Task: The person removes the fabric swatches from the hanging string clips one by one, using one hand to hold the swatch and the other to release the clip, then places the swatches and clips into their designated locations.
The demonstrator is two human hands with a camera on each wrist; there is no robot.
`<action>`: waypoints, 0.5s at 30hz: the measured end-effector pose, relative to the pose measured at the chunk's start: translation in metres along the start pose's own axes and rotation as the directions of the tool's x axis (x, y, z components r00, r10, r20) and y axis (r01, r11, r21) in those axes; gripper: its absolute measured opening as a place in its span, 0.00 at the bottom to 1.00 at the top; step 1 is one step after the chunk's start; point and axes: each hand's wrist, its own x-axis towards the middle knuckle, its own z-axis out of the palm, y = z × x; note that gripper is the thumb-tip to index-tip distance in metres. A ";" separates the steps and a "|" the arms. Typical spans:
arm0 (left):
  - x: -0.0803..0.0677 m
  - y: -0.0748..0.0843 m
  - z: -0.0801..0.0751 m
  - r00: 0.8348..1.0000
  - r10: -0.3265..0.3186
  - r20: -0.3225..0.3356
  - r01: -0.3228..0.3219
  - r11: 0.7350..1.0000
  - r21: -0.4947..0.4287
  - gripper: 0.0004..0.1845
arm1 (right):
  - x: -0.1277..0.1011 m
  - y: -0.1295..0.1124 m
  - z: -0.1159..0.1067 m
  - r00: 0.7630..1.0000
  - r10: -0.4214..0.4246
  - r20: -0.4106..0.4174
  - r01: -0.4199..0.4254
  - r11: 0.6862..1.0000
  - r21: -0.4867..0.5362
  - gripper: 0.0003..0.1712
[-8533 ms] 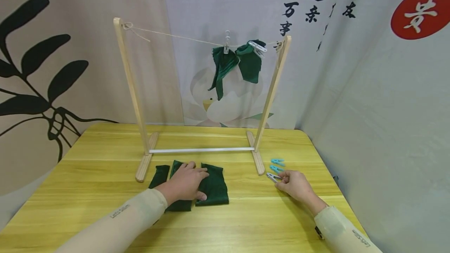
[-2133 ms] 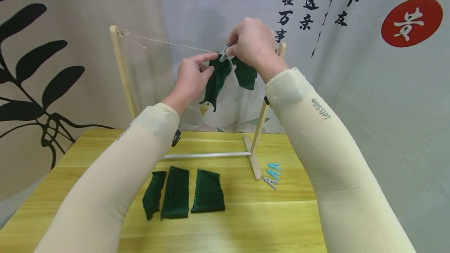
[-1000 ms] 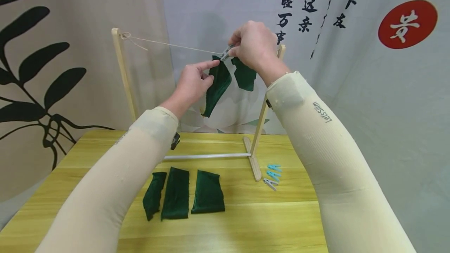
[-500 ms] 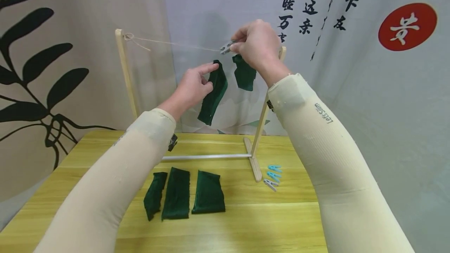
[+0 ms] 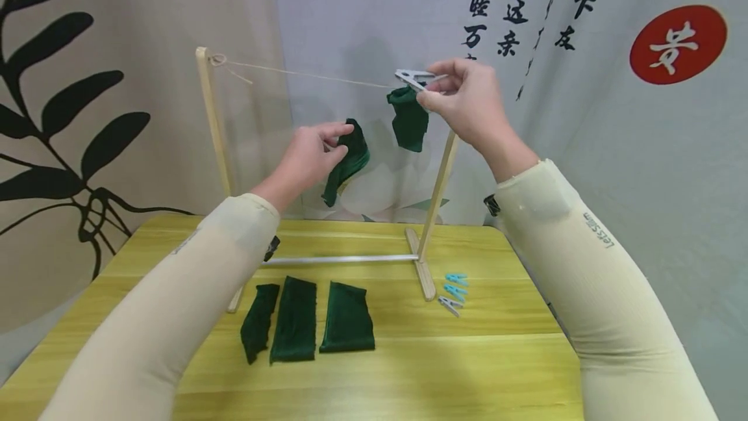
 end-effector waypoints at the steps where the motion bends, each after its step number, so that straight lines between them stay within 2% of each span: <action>1: -0.002 -0.002 0.002 1.000 0.002 -0.003 -0.002 1.000 0.001 0.23 | -0.008 0.008 -0.003 1.000 0.004 0.011 -0.004 1.000 -0.009 0.24; 5: -0.014 -0.010 0.010 1.000 -0.002 -0.004 0.002 1.000 0.016 0.24 | -0.040 0.050 -0.010 0.998 0.032 0.051 -0.028 0.996 -0.081 0.23; 8: -0.026 -0.018 0.020 1.000 -0.005 0.012 0.005 0.999 0.045 0.26 | -0.067 0.086 -0.011 0.992 0.089 0.085 -0.079 0.989 -0.124 0.21; 11: -0.040 -0.026 0.035 0.999 0.015 0.033 -0.017 0.998 0.056 0.27 | -0.095 0.123 -0.010 0.980 0.152 0.126 -0.133 0.981 -0.144 0.21; 15: -0.063 -0.030 0.060 0.996 0.055 0.073 -0.057 0.998 0.026 0.28 | -0.130 0.171 -0.006 0.956 0.236 0.176 -0.209 0.965 -0.156 0.24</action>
